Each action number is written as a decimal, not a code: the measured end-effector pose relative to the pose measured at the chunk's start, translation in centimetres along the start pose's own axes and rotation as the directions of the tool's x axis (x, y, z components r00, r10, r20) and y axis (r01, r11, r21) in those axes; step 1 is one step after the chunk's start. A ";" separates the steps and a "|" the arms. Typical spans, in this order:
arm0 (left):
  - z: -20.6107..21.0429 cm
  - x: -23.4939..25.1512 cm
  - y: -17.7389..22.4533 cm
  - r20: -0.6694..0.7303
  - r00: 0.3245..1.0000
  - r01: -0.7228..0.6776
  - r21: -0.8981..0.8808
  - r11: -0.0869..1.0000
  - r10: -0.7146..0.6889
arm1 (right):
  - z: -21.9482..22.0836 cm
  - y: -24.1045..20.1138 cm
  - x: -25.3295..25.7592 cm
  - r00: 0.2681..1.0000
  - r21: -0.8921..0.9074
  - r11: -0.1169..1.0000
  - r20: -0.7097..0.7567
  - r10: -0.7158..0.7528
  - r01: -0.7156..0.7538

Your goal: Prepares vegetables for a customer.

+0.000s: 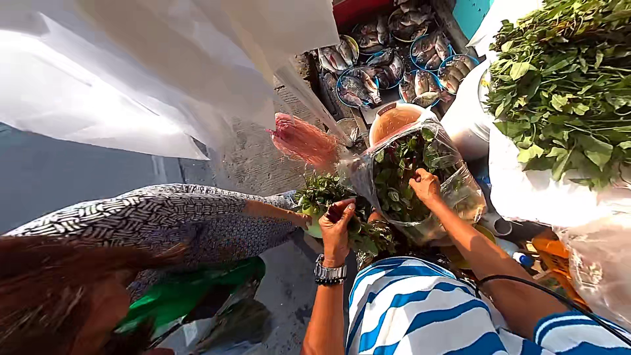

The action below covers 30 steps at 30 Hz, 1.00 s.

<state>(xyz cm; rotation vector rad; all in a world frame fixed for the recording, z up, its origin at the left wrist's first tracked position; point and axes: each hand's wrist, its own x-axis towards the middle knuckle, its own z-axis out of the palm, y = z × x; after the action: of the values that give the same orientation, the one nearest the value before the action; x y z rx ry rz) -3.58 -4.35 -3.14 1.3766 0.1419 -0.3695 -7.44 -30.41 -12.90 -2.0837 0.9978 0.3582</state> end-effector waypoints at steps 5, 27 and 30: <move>2.3 -0.8 0.9 0.121 0.992 -0.027 0.028 0.999 0.024 | -1.4 2.7 -0.5 0.998 0.251 0.967 -0.061 -0.017 0.032; 9.4 -0.8 3.1 0.417 0.896 -0.281 0.260 0.924 0.155 | -6.0 -1.6 -10.9 0.573 0.078 0.586 -0.348 -0.742 0.806; 9.8 -0.8 2.5 0.443 0.873 -0.347 0.273 0.897 0.203 | -6.1 -1.4 -11.3 0.555 0.057 0.576 -0.363 -0.749 0.815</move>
<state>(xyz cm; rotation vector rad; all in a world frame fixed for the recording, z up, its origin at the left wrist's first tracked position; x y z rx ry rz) -4.64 -13.37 1.32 1.6088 -0.4880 -0.4404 -14.15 -28.46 -2.04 -2.1684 0.1285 -0.5443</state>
